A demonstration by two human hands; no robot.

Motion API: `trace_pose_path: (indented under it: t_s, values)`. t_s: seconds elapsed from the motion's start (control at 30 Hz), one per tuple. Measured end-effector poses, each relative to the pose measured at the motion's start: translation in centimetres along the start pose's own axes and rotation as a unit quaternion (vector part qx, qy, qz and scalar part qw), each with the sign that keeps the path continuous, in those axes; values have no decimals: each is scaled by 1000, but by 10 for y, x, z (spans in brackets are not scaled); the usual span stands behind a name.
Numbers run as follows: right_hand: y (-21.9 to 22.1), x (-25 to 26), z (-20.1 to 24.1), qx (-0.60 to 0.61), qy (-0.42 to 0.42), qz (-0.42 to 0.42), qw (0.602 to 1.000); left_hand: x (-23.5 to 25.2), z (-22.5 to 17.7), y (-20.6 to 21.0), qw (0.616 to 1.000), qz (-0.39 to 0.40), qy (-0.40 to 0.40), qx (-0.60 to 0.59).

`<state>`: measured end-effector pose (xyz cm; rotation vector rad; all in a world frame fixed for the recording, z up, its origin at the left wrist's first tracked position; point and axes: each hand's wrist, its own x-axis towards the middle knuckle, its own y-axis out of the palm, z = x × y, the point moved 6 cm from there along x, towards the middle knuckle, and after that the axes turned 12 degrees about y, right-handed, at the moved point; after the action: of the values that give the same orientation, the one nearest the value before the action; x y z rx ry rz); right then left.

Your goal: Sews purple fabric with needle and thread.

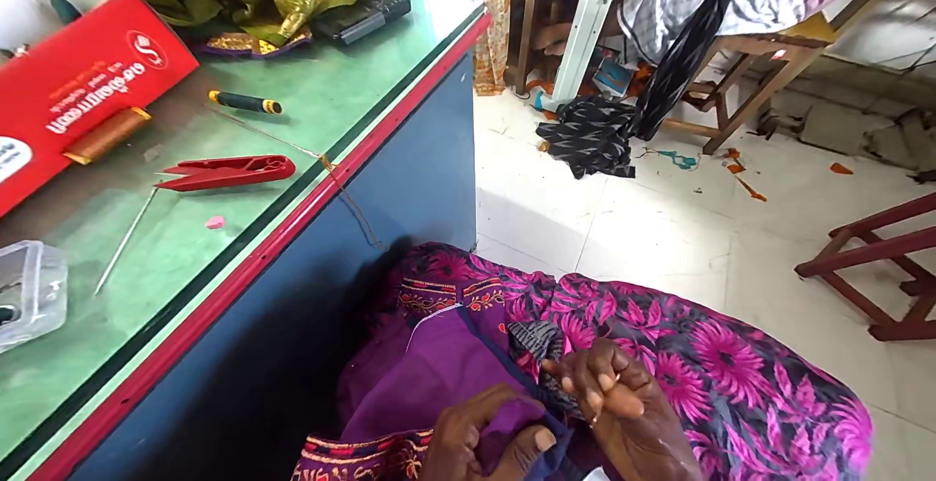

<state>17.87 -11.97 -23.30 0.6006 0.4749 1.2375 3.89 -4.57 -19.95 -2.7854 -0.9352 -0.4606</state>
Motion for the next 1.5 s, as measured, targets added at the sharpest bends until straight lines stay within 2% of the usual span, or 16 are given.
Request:
trace_pose_path:
  t_s: [0.13,0.3,0.9,1.17,1.5]
  values:
    - [1,1,-6,-9,24,-31,999,0,2,-3,993,-34,-99,-49]
    - [3,1,-7,25,60,-119,991,0,3,-2,983,-43,-164,-73]
    - [6,6,-11,47,80,-148,985,-1,8,0,982,-40,-180,-40]
    - [8,6,-10,33,83,-161,983,-2,9,0,977,-44,-200,-62]
    - [1,10,-14,8,78,-163,984,-1,11,1,976,-38,-210,-36]
